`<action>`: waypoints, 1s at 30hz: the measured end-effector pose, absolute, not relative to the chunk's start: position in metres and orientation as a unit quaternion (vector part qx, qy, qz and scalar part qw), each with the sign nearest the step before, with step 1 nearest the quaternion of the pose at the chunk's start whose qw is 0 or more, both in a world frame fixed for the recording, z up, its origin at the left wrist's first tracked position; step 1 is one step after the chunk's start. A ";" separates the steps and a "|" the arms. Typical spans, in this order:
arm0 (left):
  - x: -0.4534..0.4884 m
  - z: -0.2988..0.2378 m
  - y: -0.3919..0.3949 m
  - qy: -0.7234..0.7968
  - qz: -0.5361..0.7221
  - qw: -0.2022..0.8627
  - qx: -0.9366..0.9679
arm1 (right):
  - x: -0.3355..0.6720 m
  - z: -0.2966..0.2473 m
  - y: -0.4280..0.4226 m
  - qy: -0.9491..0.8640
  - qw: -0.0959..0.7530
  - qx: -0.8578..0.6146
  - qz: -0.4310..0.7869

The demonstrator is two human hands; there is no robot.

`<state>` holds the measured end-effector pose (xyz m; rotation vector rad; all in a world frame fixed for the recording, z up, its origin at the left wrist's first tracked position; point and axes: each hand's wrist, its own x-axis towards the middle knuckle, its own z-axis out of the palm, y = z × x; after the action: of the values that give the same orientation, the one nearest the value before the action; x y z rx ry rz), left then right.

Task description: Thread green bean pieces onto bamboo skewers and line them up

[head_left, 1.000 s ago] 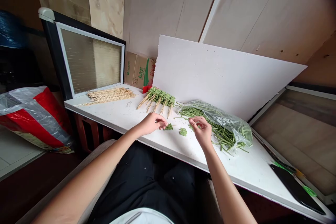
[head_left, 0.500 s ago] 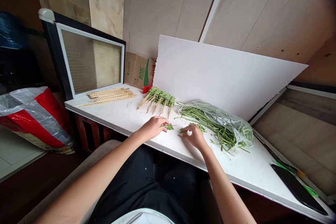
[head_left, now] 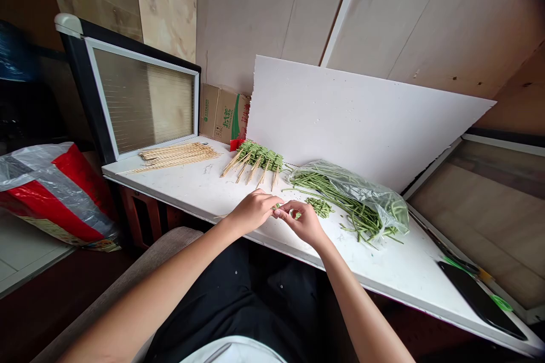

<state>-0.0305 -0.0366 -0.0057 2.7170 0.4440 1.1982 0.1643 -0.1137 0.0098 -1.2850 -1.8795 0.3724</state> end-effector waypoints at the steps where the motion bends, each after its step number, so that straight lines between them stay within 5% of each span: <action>1: -0.031 -0.005 -0.036 0.150 0.395 0.075 0.903 | 0.165 0.009 -0.113 -0.744 0.412 -0.506 0.144; 12: -0.041 0.009 -0.029 0.201 0.427 0.108 0.875 | 0.178 0.011 -0.111 -0.705 0.491 -0.503 0.094; 30: -0.032 0.008 -0.039 0.185 0.440 0.229 0.848 | 0.160 0.006 -0.114 -0.731 0.504 -0.458 0.041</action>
<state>-0.0322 -0.0386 0.0082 2.3357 0.5106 1.2109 0.1598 -0.1139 0.0058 -1.1062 -1.7645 0.0997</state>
